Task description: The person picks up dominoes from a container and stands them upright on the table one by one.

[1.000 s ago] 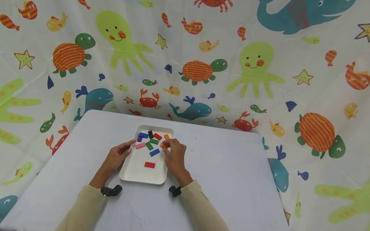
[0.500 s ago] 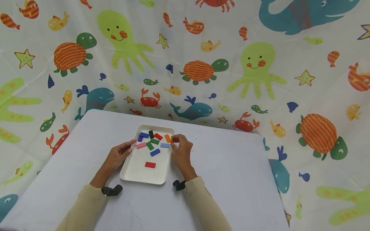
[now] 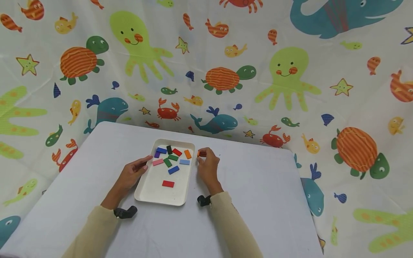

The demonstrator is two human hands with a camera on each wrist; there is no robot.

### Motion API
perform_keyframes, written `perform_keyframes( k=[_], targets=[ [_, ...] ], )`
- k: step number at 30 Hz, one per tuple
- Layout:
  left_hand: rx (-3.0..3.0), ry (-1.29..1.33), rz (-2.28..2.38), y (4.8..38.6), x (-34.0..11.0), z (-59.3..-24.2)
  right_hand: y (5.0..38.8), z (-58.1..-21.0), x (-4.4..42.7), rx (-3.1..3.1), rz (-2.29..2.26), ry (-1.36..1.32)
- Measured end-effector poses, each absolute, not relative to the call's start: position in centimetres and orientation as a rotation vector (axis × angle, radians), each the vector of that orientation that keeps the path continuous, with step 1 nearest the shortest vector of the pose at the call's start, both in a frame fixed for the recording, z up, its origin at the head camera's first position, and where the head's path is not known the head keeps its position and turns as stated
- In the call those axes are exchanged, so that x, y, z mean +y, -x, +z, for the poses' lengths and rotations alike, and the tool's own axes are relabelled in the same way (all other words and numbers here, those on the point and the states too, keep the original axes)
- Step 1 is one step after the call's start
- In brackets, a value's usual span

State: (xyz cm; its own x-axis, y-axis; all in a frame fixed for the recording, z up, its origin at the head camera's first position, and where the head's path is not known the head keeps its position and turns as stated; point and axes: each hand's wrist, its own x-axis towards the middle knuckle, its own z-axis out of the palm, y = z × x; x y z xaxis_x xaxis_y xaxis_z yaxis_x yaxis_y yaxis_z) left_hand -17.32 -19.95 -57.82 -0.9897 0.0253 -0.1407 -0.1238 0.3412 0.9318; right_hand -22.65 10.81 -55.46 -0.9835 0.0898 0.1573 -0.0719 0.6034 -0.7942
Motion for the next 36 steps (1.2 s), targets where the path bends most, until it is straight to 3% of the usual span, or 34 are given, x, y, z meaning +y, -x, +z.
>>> perform_keyframes(
  k=[36],
  targets=[
    [2.438, 0.096, 1.754, 17.3, -20.0, -57.7, 24.0, -57.3, 11.6, -2.648, 1.359, 0.001]
  ],
)
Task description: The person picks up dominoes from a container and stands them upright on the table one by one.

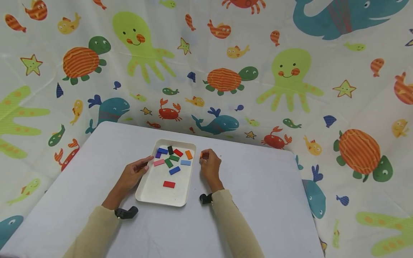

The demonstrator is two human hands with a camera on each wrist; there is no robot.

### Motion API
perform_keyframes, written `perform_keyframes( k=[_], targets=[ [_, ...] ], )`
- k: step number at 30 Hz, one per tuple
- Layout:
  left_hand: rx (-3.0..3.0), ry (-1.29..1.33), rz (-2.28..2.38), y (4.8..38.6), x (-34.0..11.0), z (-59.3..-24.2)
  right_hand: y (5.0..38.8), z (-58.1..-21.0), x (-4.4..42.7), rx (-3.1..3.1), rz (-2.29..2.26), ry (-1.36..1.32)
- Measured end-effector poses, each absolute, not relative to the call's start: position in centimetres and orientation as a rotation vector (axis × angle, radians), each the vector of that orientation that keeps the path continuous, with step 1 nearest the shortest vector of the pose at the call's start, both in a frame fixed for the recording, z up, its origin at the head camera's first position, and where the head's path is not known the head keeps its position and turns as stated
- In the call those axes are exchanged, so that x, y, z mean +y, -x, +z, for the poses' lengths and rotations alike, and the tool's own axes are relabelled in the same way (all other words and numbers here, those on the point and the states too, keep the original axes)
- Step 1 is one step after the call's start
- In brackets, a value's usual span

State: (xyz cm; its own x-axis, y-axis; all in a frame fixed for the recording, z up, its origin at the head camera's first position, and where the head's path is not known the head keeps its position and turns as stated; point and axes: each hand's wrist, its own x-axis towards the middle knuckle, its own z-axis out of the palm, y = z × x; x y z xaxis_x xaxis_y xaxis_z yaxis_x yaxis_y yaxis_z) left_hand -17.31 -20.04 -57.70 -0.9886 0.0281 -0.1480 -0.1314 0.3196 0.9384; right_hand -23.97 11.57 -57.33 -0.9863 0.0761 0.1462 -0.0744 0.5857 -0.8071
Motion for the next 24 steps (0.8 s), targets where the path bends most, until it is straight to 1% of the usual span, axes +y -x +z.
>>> perform_keyframes(
  k=[11, 24],
  targets=[
    [2.429, 0.088, 1.765, 17.3, -20.1, -57.6, 23.7, -56.6, 11.3, -2.628, 1.295, 0.072],
    [2.444, 0.074, 1.755, 17.4, -20.0, -57.5, 22.7, -53.6, 10.1, -2.556, 1.295, -0.085]
  ],
)
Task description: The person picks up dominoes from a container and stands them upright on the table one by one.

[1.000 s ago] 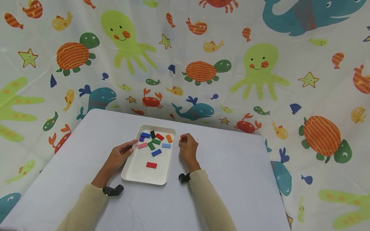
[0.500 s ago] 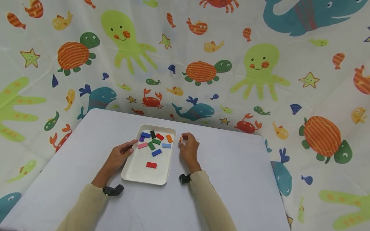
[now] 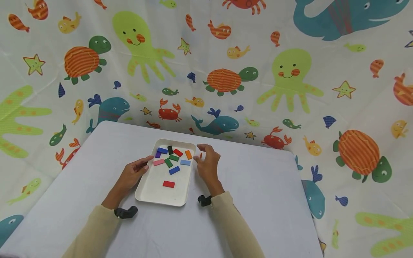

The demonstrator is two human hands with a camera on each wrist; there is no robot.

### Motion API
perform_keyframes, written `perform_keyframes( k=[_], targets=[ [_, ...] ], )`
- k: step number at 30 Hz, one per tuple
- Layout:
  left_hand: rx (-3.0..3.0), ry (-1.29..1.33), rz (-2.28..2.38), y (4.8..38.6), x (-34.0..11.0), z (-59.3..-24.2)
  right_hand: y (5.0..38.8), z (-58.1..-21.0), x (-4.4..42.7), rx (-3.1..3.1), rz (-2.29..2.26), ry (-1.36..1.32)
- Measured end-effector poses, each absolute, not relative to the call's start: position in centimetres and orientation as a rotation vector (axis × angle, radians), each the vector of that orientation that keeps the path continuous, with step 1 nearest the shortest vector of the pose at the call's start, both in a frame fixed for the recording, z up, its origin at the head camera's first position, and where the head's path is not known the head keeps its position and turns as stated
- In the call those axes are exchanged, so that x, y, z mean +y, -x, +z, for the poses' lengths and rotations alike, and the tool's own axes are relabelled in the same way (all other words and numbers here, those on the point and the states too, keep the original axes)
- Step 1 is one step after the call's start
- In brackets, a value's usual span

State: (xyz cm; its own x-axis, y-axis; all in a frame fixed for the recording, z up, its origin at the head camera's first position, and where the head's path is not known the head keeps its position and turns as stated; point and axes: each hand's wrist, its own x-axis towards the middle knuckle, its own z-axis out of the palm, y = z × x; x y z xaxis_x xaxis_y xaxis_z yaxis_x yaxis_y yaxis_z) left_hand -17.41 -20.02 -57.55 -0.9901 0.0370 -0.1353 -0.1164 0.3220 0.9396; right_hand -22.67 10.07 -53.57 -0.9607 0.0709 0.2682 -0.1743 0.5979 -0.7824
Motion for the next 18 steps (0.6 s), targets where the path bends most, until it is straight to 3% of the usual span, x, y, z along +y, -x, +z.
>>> perform_keyframes(
  k=[18],
  targets=[
    [2.453, 0.044, 1.742, 17.4, -20.2, -57.5, 19.5, -52.7, 7.5, -2.638, 1.285, -0.418]
  ],
)
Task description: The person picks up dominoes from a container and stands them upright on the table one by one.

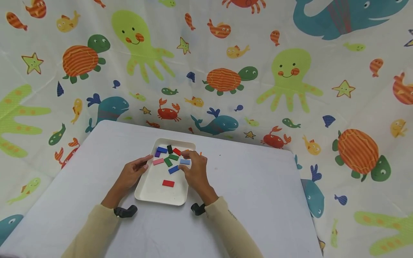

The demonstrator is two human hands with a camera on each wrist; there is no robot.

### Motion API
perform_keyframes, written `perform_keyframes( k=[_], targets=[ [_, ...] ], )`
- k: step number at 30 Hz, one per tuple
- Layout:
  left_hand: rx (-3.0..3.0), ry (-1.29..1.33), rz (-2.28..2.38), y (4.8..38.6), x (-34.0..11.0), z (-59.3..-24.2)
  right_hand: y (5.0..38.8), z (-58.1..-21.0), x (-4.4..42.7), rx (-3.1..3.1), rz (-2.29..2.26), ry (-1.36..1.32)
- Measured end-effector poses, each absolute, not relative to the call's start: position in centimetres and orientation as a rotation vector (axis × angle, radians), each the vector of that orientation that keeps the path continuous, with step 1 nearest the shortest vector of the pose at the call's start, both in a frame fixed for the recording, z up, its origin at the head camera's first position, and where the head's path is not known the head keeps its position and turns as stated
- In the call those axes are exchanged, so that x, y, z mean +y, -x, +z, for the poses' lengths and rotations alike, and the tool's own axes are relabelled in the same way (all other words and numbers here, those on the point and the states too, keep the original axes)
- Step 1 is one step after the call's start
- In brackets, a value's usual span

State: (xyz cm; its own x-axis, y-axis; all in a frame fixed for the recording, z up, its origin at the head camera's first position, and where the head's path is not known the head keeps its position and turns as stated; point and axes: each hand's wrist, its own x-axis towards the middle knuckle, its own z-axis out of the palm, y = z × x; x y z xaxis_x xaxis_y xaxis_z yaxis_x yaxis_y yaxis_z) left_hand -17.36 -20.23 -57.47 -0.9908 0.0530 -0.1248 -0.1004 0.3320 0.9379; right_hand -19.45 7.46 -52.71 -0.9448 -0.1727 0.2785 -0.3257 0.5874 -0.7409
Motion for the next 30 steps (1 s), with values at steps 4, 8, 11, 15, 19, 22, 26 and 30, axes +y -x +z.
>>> perform_keyframes(
  k=[4, 8, 11, 15, 19, 22, 26, 30],
  targets=[
    [2.451, 0.038, 1.741, 17.5, -20.3, -57.5, 19.0, -52.8, 6.9, -2.665, 1.296, -0.466],
    [2.447, 0.041, 1.741, 17.7, -20.3, -57.5, 18.6, -53.1, 6.5, -2.701, 1.293, -0.522],
    [2.447, 0.040, 1.740, 17.7, -20.4, -57.6, 18.3, -53.5, 6.1, -2.725, 1.300, -0.544],
    [2.456, 0.033, 1.729, 17.6, -20.3, -57.6, 18.1, -53.9, 5.7, -2.746, 1.302, -0.580],
    [2.460, 0.029, 1.726, 17.6, -20.3, -57.6, 18.0, -54.3, 5.3, -2.803, 1.233, -0.623],
    [2.461, 0.023, 1.725, 17.6, -20.3, -57.7, 18.0, -54.5, 5.1, -2.844, 1.181, -0.653],
    [2.459, 0.018, 1.728, 17.7, -20.4, -57.8, 18.0, -54.8, 4.8, -2.881, 1.129, -0.685],
    [2.458, 0.018, 1.731, 17.8, -20.4, -57.9, 18.0, -55.1, 4.6, -2.916, 1.065, -0.694]
  ],
)
